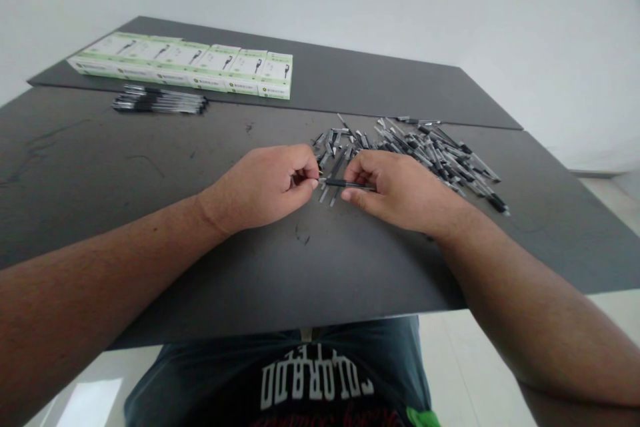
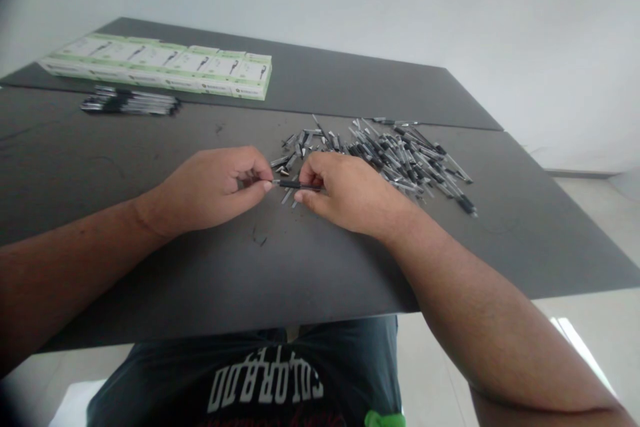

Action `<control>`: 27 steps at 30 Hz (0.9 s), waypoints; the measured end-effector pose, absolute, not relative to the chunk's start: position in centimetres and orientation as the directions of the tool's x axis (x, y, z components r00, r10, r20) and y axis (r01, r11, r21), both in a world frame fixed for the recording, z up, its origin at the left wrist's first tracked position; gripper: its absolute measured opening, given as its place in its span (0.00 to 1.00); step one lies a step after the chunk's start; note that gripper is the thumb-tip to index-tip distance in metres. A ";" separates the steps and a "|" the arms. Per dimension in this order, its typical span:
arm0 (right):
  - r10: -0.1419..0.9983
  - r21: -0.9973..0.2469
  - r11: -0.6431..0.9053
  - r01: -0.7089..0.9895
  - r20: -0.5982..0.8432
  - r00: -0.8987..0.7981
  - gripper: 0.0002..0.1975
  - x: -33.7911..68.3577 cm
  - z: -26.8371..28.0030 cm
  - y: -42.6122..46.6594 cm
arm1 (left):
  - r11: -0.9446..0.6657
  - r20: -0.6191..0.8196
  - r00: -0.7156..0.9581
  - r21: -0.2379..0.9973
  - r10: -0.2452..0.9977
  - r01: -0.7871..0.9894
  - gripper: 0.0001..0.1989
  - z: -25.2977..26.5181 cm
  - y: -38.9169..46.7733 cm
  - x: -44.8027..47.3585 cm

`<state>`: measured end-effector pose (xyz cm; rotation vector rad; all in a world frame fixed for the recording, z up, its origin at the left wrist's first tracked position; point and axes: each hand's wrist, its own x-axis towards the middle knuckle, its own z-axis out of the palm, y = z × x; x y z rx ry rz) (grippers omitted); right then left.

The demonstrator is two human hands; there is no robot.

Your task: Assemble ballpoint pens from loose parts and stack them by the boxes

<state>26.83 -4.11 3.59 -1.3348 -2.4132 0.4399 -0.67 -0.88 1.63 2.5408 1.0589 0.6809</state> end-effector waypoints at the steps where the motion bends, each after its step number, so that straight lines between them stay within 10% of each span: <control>1: 0.854 -0.420 0.512 0.749 0.151 -0.499 0.06 26.8 3.6 -4.1 | -0.682 0.308 0.616 0.446 0.725 0.580 0.09 1.7 -0.9 -0.7; 27: 0.860 -0.441 0.496 0.748 0.128 -0.495 0.07 26.7 3.9 -4.2 | -0.691 0.317 0.621 0.443 0.717 0.571 0.07 1.6 -0.9 -0.7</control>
